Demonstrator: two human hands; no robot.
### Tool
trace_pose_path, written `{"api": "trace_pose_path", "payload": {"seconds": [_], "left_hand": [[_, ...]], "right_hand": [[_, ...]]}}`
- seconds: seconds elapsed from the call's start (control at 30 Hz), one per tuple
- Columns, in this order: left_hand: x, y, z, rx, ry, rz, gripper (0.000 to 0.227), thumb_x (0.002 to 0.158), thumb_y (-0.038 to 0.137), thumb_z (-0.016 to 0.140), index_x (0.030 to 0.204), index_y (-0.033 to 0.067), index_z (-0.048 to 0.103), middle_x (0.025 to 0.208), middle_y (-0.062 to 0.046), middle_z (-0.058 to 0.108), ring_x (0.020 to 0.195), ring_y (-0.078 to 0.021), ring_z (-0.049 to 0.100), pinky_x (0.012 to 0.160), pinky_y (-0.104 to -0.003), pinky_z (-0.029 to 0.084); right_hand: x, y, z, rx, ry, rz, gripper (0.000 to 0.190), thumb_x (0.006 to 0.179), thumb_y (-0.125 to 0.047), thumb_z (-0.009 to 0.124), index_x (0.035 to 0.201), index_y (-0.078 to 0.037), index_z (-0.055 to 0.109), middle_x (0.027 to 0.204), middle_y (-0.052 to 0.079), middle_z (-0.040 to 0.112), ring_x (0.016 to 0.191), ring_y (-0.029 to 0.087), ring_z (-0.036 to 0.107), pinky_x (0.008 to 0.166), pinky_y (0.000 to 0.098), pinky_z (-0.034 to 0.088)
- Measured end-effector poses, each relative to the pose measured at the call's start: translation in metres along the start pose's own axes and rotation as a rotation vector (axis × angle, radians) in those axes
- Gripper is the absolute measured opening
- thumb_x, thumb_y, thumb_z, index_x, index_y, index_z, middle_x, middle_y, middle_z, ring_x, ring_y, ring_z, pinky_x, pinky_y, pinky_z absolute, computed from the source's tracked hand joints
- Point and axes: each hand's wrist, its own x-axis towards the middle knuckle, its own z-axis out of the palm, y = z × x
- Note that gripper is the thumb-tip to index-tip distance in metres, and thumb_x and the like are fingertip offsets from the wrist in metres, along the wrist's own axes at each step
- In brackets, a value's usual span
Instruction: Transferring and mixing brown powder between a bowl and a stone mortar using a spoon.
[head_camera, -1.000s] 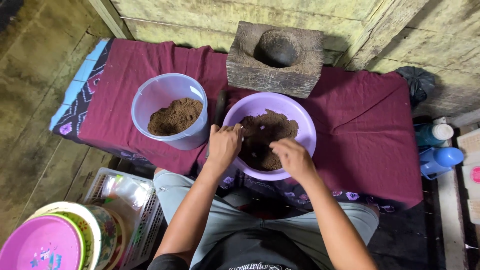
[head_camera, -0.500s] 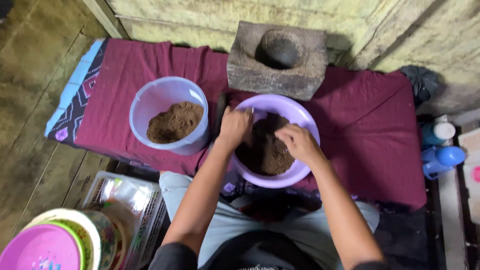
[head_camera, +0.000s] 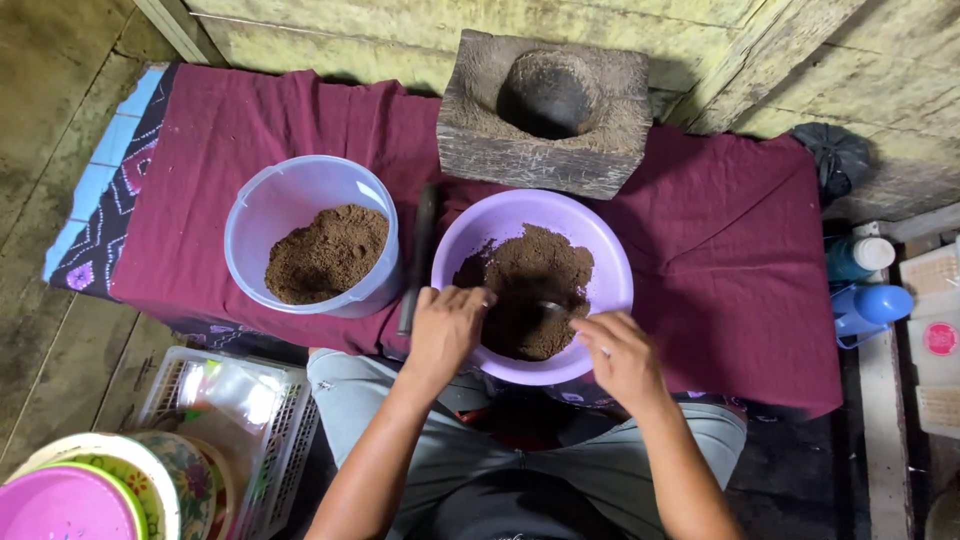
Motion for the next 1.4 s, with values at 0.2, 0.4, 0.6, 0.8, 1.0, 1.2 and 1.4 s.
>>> {"api": "trace_pose_path", "payload": {"seconds": [0.2, 0.4, 0.6, 0.8, 1.0, 1.2, 1.4], "left_hand": [[-0.007, -0.009, -0.02, 0.122, -0.002, -0.039, 0.014, 0.104, 0.029, 0.053, 0.097, 0.0212, 0.062, 0.072, 0.003, 0.068, 0.082, -0.0179, 0.065, 0.076, -0.034, 0.04], [0.001, 0.018, 0.017, -0.043, 0.086, 0.011, 0.015, 0.104, 0.027, 0.054, 0.094, 0.0203, 0.063, 0.068, 0.001, 0.068, 0.075, -0.019, 0.067, 0.074, -0.033, 0.04], [0.005, 0.006, -0.037, -0.111, 0.054, 0.037, 0.01, 0.102, 0.024, 0.057, 0.098, 0.0198, 0.066, 0.074, 0.001, 0.07, 0.08, -0.0188, 0.069, 0.074, -0.032, 0.042], [0.005, -0.007, -0.02, -0.053, -0.087, 0.115, 0.014, 0.097, 0.021, 0.06, 0.083, 0.0217, 0.064, 0.066, 0.003, 0.068, 0.072, -0.0189, 0.069, 0.073, -0.033, 0.041], [0.052, -0.03, 0.029, 0.063, 0.052, 0.103, 0.014, 0.095, 0.022, 0.06, 0.081, 0.0204, 0.063, 0.058, 0.004, 0.062, 0.063, -0.0199, 0.066, 0.072, -0.034, 0.04], [0.072, -0.038, 0.034, 0.075, 0.095, -0.021, 0.009, 0.095, 0.025, 0.056, 0.089, 0.0233, 0.062, 0.064, 0.004, 0.065, 0.067, -0.0193, 0.069, 0.074, -0.034, 0.041], [0.054, -0.021, 0.041, 0.0, 0.024, -0.049, 0.011, 0.098, 0.028, 0.054, 0.092, 0.0245, 0.062, 0.063, 0.004, 0.067, 0.068, -0.0184, 0.071, 0.074, -0.034, 0.041]], "right_hand": [[0.008, -0.035, -0.01, 0.088, -0.086, -0.05, 0.012, 0.095, -0.013, 0.064, 0.094, -0.014, 0.075, 0.082, 0.002, 0.069, 0.074, 0.027, 0.068, 0.067, 0.0372, 0.057], [0.022, -0.021, 0.018, 0.089, -0.021, -0.031, 0.02, 0.096, -0.006, 0.058, 0.105, -0.008, 0.076, 0.085, 0.007, 0.067, 0.082, 0.026, 0.066, 0.074, 0.0352, 0.057], [0.003, -0.004, -0.01, 0.008, 0.054, -0.044, 0.015, 0.096, -0.01, 0.062, 0.104, -0.01, 0.076, 0.092, 0.006, 0.07, 0.082, 0.029, 0.069, 0.075, 0.0401, 0.057], [0.011, -0.038, 0.025, 0.092, -0.078, -0.08, 0.018, 0.092, -0.005, 0.065, 0.105, -0.007, 0.076, 0.092, 0.013, 0.071, 0.085, 0.034, 0.07, 0.072, 0.0452, 0.059], [0.017, 0.031, 0.044, -0.03, -0.004, 0.064, 0.023, 0.098, -0.008, 0.06, 0.115, -0.009, 0.075, 0.095, 0.009, 0.071, 0.091, 0.027, 0.068, 0.082, 0.0381, 0.056], [0.043, 0.051, 0.021, -0.379, 0.154, 0.077, 0.015, 0.101, -0.01, 0.062, 0.111, -0.005, 0.073, 0.094, 0.012, 0.067, 0.091, 0.031, 0.066, 0.08, 0.0408, 0.055], [0.064, 0.003, 0.038, -0.167, 0.063, 0.005, 0.015, 0.1, -0.013, 0.061, 0.106, -0.008, 0.074, 0.091, 0.009, 0.07, 0.088, 0.03, 0.07, 0.08, 0.039, 0.056]]}}
